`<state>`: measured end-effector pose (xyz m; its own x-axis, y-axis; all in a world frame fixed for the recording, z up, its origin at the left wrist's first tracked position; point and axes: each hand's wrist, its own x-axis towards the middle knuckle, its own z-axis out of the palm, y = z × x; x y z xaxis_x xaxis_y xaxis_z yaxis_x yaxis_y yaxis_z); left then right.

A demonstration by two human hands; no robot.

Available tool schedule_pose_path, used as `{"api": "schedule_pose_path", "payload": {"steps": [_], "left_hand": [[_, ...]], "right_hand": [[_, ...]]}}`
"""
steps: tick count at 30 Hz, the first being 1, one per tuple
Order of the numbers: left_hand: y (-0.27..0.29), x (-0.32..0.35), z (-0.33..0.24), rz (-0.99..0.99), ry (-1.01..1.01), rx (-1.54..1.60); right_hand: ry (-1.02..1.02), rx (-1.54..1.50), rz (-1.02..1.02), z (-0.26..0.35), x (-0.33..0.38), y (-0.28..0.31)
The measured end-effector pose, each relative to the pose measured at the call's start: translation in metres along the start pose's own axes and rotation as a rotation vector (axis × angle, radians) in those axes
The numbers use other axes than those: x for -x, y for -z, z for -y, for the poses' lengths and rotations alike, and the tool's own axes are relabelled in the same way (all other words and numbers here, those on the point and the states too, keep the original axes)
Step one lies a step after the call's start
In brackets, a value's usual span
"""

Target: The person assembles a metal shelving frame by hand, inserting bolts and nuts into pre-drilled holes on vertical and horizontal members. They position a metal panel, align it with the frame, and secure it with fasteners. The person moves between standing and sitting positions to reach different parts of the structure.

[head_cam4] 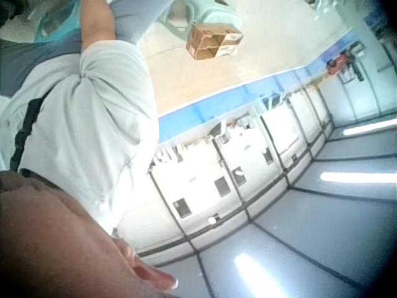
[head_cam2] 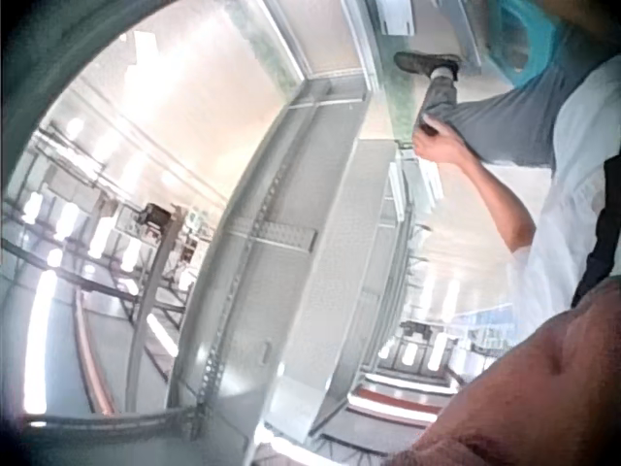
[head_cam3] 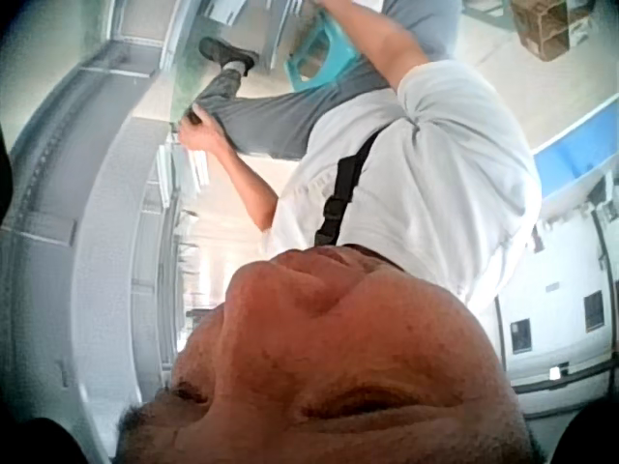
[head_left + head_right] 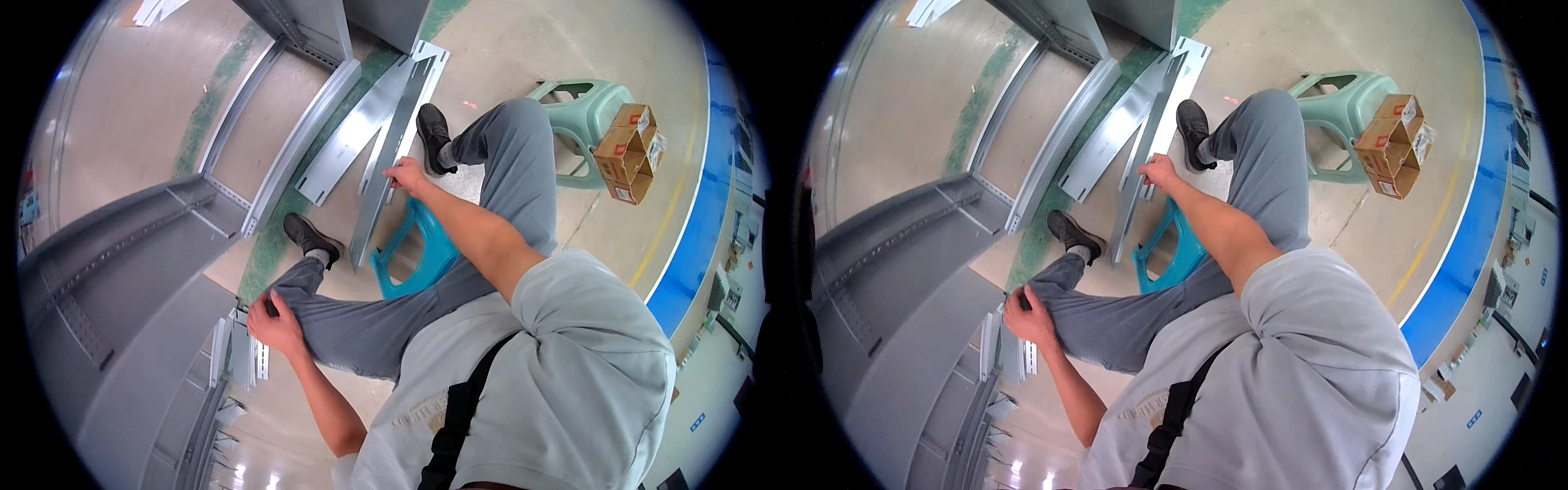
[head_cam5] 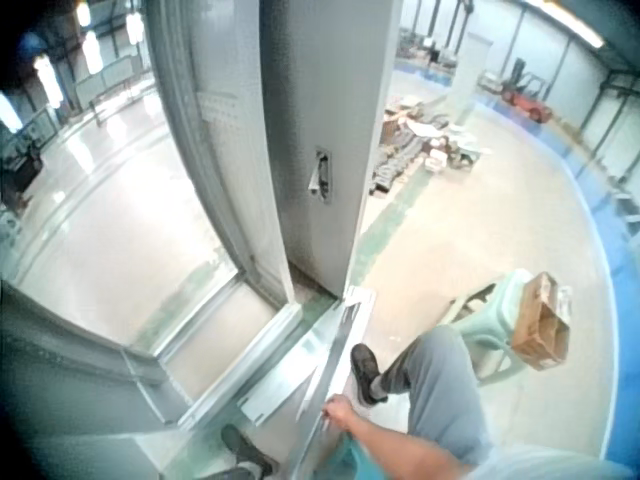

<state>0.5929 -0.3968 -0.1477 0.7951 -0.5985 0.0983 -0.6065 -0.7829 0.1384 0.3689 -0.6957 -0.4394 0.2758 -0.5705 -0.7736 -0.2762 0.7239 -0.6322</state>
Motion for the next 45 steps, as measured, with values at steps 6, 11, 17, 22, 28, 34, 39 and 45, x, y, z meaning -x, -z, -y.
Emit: {"api": "schedule_pose_path", "payload": {"steps": [6, 11, 17, 22, 28, 34, 39, 45], "left_hand": [[0.0, 0.02, 0.012, -0.008, 0.086, 0.024], [0.0, 0.029, 0.016, -0.02, 0.106, 0.164], [0.007, 0.017, 0.021, 0.031, 0.225, 0.948], [0.033, -0.019, -0.008, 0.174, 0.134, 1.494], [0.089, -0.014, -0.04, -0.061, 0.125, 2.044], [0.086, -0.007, -0.03, -0.1, 0.15, 2.438], [0.09, 0.002, 0.008, -0.02, 0.275, 2.633], [0.095, 0.023, 0.032, -0.495, 0.378, 2.354]], "right_hand": [[0.392, 0.434, -0.043, -0.017, 0.069, -0.025], [0.719, 0.529, 0.115, 0.017, 0.108, -0.054], [1.143, 0.547, 0.42, 0.116, 0.206, -0.08], [1.397, 0.647, 0.767, 0.174, 0.271, -0.087], [1.489, 0.792, 1.058, 0.217, 0.338, -0.092], [1.567, 0.699, 0.722, 0.225, 0.344, -0.054], [1.475, 0.543, 0.265, 0.235, 0.327, 0.13], [0.822, 0.764, -0.877, 0.188, 0.338, 0.373]]}}
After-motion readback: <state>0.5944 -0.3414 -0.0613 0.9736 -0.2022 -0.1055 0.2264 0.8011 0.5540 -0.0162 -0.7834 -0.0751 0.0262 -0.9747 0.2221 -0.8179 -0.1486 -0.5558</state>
